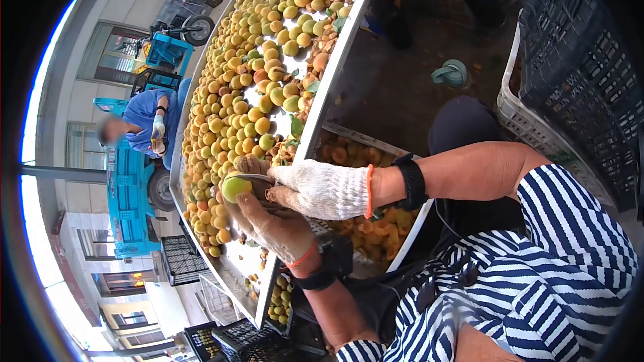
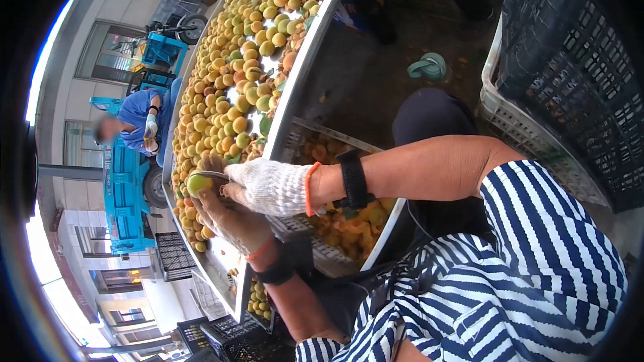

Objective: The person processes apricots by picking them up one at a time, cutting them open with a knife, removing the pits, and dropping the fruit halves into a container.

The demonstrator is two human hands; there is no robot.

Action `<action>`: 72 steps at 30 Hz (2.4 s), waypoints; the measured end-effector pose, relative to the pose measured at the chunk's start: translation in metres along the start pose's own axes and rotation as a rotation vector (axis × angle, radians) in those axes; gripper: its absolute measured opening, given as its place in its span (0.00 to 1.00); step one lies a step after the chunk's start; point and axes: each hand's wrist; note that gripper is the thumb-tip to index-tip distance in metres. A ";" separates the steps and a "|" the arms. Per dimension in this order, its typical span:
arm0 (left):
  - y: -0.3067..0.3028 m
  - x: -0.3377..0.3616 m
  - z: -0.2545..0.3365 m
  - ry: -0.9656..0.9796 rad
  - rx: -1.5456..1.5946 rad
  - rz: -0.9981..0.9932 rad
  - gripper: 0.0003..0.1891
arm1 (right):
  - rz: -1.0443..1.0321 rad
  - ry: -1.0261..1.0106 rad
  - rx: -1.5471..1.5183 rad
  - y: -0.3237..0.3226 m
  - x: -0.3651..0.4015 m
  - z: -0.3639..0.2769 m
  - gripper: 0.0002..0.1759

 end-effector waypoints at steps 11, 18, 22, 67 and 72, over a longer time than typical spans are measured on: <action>-0.016 -0.022 0.009 -0.206 0.127 0.046 0.21 | -0.069 -0.020 0.177 -0.039 -0.014 -0.002 0.16; -0.028 -0.038 0.020 -0.370 -0.117 -0.155 0.16 | -0.107 0.011 0.176 -0.037 -0.012 -0.008 0.16; -0.016 -0.028 -0.001 -0.239 0.174 -0.113 0.17 | 0.008 -0.007 0.123 -0.014 -0.006 0.002 0.14; -0.031 -0.021 -0.052 -0.287 0.366 0.258 0.26 | -0.146 0.086 0.214 0.047 -0.023 0.050 0.16; -0.050 -0.023 -0.064 -0.314 0.457 0.223 0.24 | -0.139 -0.107 0.289 0.060 -0.027 0.064 0.16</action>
Point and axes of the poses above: each hand's wrist, its own x-axis away from the middle knuckle, its own y-axis out of the palm, z = x × y, and after that the axes turned 2 degrees about x, right-handed
